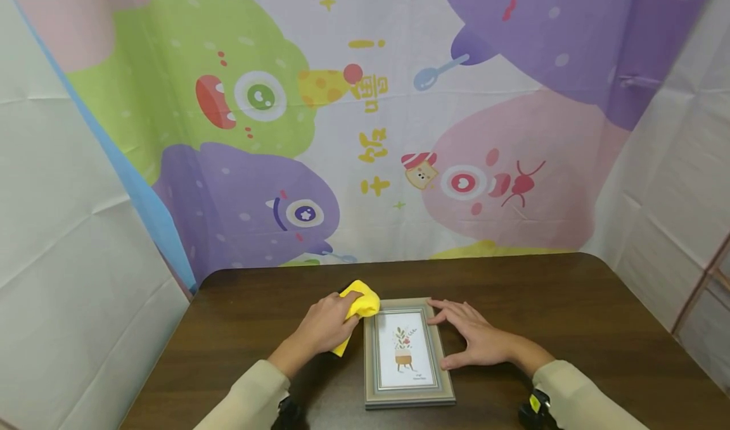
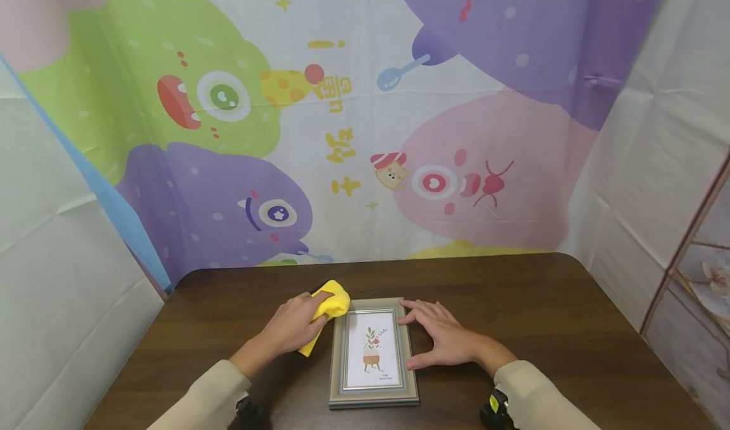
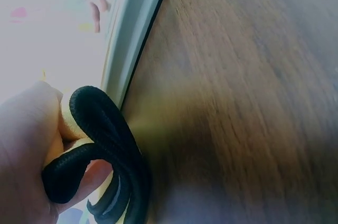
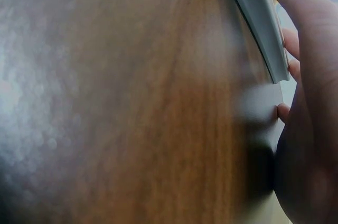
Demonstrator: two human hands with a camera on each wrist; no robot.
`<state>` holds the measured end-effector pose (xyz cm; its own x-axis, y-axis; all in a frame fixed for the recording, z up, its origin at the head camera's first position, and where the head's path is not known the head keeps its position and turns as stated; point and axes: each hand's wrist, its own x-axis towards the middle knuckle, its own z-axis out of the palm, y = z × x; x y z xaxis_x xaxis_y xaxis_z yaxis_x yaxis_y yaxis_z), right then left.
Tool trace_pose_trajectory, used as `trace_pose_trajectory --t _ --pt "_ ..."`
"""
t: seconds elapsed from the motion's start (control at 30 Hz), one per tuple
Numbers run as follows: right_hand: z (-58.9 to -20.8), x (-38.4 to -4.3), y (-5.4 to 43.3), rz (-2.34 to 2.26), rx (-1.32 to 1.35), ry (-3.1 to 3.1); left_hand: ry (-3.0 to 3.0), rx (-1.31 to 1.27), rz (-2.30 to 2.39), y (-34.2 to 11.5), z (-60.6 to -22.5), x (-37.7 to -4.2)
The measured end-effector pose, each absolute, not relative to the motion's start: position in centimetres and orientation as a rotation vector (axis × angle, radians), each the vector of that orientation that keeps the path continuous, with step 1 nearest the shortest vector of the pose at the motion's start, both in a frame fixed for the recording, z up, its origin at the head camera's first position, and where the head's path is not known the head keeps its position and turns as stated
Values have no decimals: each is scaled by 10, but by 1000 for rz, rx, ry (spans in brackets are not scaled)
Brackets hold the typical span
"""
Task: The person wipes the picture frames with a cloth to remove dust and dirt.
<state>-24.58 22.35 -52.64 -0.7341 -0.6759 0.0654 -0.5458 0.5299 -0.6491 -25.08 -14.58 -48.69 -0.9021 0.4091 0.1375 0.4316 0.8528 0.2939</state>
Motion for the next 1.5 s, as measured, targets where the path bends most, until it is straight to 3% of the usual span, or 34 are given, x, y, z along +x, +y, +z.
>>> trace_pose_trajectory --t 0.4,0.67,0.9,1.5 --pt "-527 -246 224 -994 -1037 2574 -2930 -752 -433 -145 -490 -251" --pt "-527 -245 223 -984 -1038 2579 -2839 -823 -405 -156 -526 -271" --pt "-526 -245 223 -987 -1041 2576 -2912 -757 -444 -145 -488 -246" --pt "-526 -246 223 -977 -1058 2582 -2915 -740 -574 -149 -490 -226"
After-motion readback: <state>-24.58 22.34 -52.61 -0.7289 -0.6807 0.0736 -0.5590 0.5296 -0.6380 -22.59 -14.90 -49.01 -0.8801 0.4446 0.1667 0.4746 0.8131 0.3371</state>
